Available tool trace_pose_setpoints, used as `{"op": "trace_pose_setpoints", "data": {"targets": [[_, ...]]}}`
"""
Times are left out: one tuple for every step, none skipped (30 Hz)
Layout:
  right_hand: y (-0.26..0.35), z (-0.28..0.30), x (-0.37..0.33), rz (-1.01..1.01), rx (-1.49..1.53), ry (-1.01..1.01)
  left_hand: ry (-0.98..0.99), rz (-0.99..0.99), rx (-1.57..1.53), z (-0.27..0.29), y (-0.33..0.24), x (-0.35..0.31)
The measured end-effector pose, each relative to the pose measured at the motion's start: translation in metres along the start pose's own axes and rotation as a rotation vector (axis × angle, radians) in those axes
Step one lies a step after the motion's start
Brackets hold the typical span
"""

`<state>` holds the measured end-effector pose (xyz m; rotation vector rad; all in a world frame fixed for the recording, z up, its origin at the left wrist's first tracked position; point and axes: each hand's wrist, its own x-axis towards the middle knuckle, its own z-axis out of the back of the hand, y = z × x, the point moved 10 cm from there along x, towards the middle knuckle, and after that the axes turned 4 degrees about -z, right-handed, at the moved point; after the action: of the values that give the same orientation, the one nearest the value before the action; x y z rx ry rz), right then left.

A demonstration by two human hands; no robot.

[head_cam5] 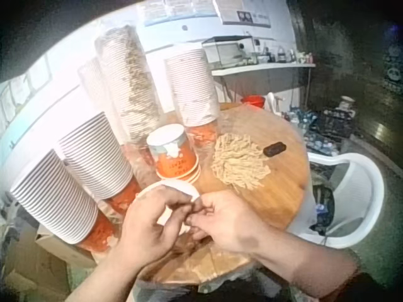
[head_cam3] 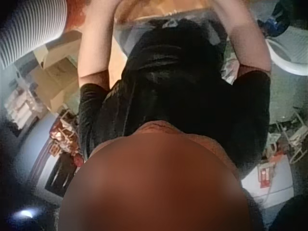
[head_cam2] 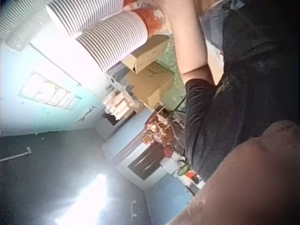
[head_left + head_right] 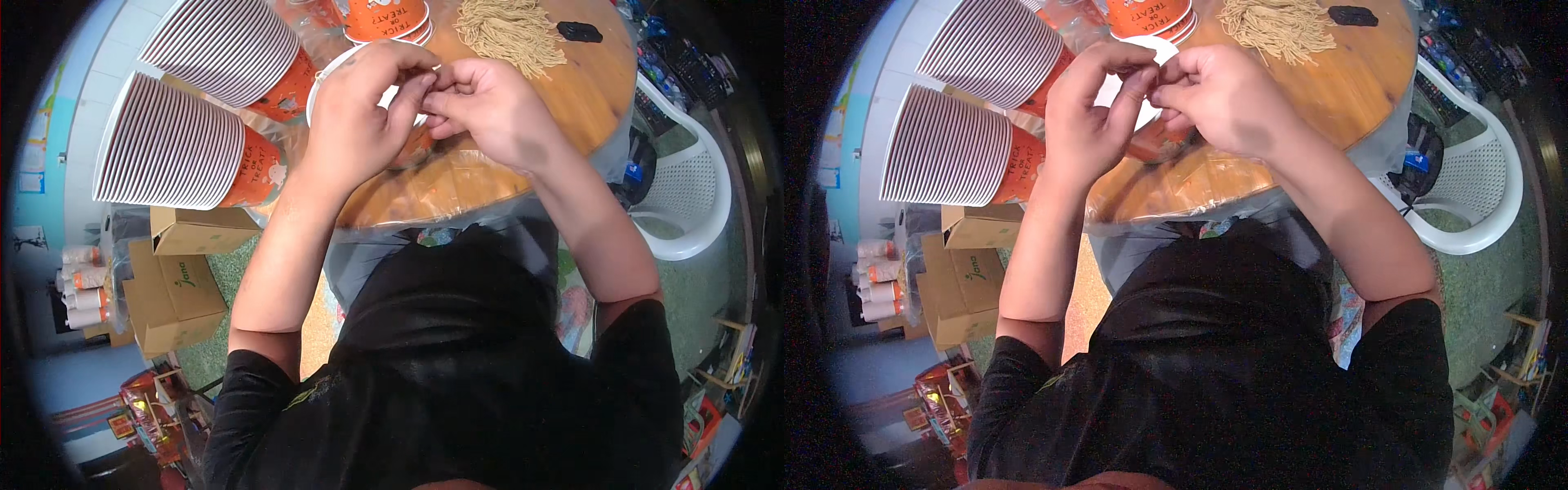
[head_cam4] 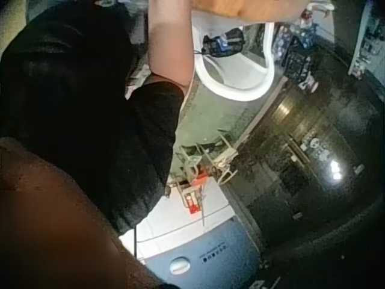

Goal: Organizing and securing stacks of paper cups using rubber bands.

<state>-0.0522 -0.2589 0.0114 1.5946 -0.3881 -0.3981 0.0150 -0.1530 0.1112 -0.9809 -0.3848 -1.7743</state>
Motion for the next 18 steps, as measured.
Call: {"op": "trace_pose_setpoints", "data": {"targets": [[-0.004,0.002,0.0,0.009,0.073,0.004,0.007,0.09,-0.067,-0.004,0.01,-0.003],[-0.008,0.004,0.0,0.018,0.147,0.009,0.015,0.18,-0.133,-0.008,0.02,-0.008],[-0.012,0.007,-0.001,0.017,0.148,0.008,0.015,0.18,-0.134,-0.009,0.021,-0.01],[-0.015,0.008,-0.001,0.019,0.225,0.045,0.042,0.257,-0.299,-0.015,0.029,-0.014],[-0.017,0.009,-0.001,0.021,0.303,0.083,0.069,0.334,-0.464,-0.022,0.035,-0.019],[-0.019,0.014,0.0,0.019,0.305,0.082,0.07,0.336,-0.465,-0.023,0.035,-0.019],[-0.021,0.013,0.0,0.002,0.411,0.15,0.132,0.359,-0.497,-0.029,0.035,-0.019],[-0.023,0.011,-0.001,-0.014,0.518,0.218,0.194,0.382,-0.528,-0.036,0.034,-0.02],[-0.024,0.012,-0.001,-0.015,0.519,0.22,0.225,0.397,-0.488,-0.039,0.035,-0.022],[-0.026,0.014,-0.001,-0.023,0.535,0.208,0.226,0.399,-0.487,-0.039,0.036,-0.022],[-0.028,0.016,-0.001,-0.031,0.551,0.196,0.223,0.423,-0.495,-0.039,0.038,-0.023],[-0.028,0.017,-0.002,-0.032,0.551,0.194,0.22,0.445,-0.505,-0.039,0.039,-0.024],[-0.027,0.017,-0.003,-0.027,0.548,0.211,0.221,0.446,-0.507,-0.04,0.039,-0.024],[-0.026,0.017,-0.004,-0.022,0.544,0.227,0.219,0.462,-0.534,-0.041,0.041,-0.025],[-0.024,0.016,-0.004,-0.023,0.544,0.229,0.215,0.48,-0.559,-0.041,0.042,-0.027],[-0.022,0.018,-0.005,-0.02,0.502,0.195,0.215,0.481,-0.558,-0.04,0.042,-0.027],[-0.021,0.02,-0.006,-0.018,0.46,0.16,0.222,0.522,-0.592,-0.041,0.045,-0.028],[-0.021,0.019,-0.007,-0.018,0.459,0.162,0.229,0.563,-0.625,-0.042,0.047,-0.03]]}}
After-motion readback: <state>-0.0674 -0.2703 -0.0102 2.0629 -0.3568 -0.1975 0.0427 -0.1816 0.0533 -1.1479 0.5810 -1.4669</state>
